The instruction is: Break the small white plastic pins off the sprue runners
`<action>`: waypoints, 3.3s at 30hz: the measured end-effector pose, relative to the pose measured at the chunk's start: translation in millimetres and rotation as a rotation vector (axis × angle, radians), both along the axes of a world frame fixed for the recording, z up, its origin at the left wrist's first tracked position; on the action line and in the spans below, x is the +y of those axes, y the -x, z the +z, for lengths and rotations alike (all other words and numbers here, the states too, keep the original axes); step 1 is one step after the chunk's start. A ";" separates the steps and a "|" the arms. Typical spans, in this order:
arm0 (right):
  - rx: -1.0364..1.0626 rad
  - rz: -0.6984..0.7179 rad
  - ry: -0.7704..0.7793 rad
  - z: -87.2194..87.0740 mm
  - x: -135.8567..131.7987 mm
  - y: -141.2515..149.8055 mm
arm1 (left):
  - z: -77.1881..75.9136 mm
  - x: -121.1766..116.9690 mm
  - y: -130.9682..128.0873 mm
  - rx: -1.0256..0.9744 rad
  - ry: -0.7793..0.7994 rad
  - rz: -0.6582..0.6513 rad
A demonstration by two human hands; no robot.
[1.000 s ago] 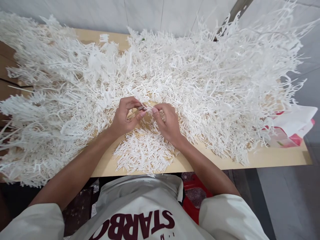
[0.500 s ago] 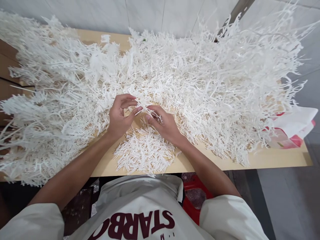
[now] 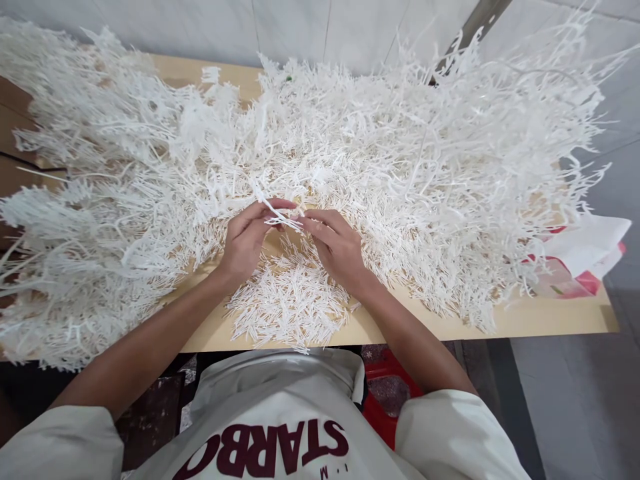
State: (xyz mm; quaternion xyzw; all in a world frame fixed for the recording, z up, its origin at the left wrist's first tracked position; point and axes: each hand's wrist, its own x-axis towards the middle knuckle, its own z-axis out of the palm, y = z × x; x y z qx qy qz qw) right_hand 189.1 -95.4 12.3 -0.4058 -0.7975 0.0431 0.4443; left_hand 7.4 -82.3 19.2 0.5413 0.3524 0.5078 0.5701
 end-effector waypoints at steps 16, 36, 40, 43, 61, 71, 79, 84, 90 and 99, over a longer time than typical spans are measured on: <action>-0.117 0.029 0.062 2.2 -2.6 2.2 | -21.0 2.6 -1.5 0.033 0.181 0.232; 0.321 -0.152 0.438 -4.4 7.1 2.3 | -8.7 -0.6 -0.9 0.234 -0.018 0.188; 0.205 -0.294 0.204 5.2 5.3 -0.6 | 1.8 -5.1 1.2 0.338 -0.085 0.119; 0.077 -0.304 0.046 13.5 3.7 -3.9 | 4.3 -5.8 0.5 0.356 -0.121 0.066; -0.014 -0.368 0.193 0.3 16.0 -12.3 | 2.0 4.2 7.3 -0.101 0.212 -0.149; 0.463 -0.363 0.208 0.6 28.0 -28.1 | 10.6 13.6 19.4 -0.170 0.107 0.001; 0.471 -0.226 0.325 -3.2 27.5 -26.2 | 11.6 13.9 23.2 0.230 -0.215 -0.343; 0.557 -0.087 0.427 -0.1 17.9 -13.0 | 18.8 4.8 18.5 0.263 -0.071 -0.403; 0.694 0.098 0.623 9.1 9.0 -0.7 | 10.8 1.5 12.1 0.468 0.069 -0.180; 0.640 0.256 0.792 10.3 4.5 6.6 | 3.2 1.0 6.2 0.363 -0.078 -0.176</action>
